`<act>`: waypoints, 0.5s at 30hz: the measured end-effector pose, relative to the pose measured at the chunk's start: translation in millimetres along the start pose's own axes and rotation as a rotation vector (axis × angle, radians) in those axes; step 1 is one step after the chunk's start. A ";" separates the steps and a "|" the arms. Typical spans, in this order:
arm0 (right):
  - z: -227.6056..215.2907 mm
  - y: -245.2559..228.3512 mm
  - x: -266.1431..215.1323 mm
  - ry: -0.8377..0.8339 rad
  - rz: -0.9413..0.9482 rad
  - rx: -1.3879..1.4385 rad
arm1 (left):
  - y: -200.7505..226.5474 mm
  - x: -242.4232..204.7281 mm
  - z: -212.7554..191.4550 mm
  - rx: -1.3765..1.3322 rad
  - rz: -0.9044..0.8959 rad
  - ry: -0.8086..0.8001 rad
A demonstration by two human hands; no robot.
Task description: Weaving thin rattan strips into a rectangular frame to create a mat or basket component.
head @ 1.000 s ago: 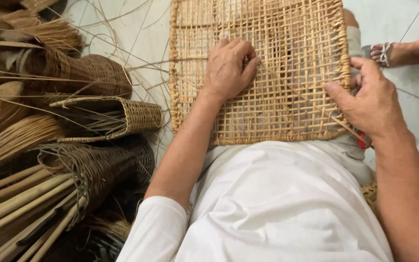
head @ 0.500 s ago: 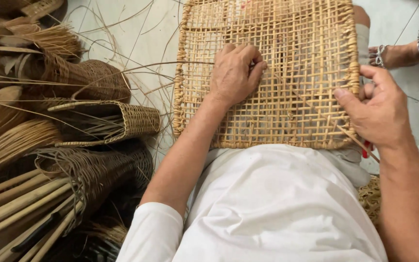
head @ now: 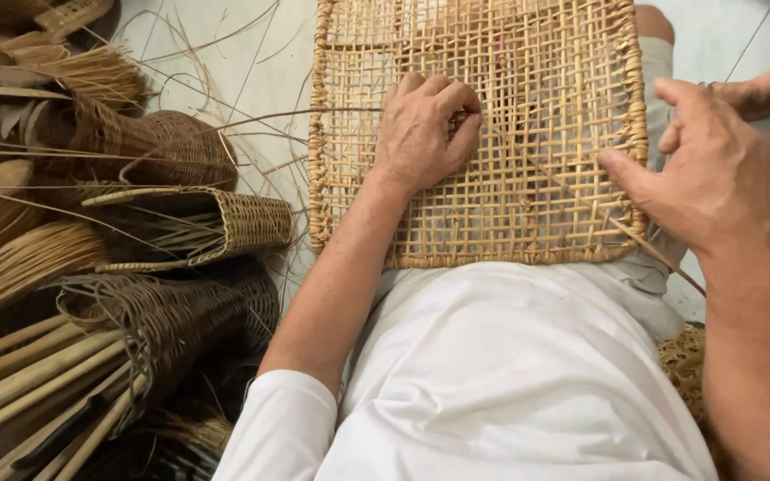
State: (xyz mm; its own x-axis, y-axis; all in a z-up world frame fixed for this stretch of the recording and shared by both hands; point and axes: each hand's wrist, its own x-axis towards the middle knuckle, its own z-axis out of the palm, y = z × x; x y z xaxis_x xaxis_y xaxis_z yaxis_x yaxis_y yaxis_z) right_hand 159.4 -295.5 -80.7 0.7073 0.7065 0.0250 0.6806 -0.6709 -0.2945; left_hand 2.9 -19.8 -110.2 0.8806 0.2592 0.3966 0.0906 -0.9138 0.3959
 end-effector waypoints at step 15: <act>11.3 -60.3 40.3 -0.129 -0.268 -0.124 | -8.5 -3.5 -5.9 -0.048 0.021 -0.057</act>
State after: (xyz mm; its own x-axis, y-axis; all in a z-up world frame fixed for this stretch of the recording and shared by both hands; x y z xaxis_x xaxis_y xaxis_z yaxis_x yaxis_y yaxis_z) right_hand 144.7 -224.1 -72.7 0.4746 0.8794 -0.0377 0.8633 -0.4734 -0.1748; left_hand -3.7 -11.1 -110.1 0.9075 0.2204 0.3577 0.0505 -0.9023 0.4281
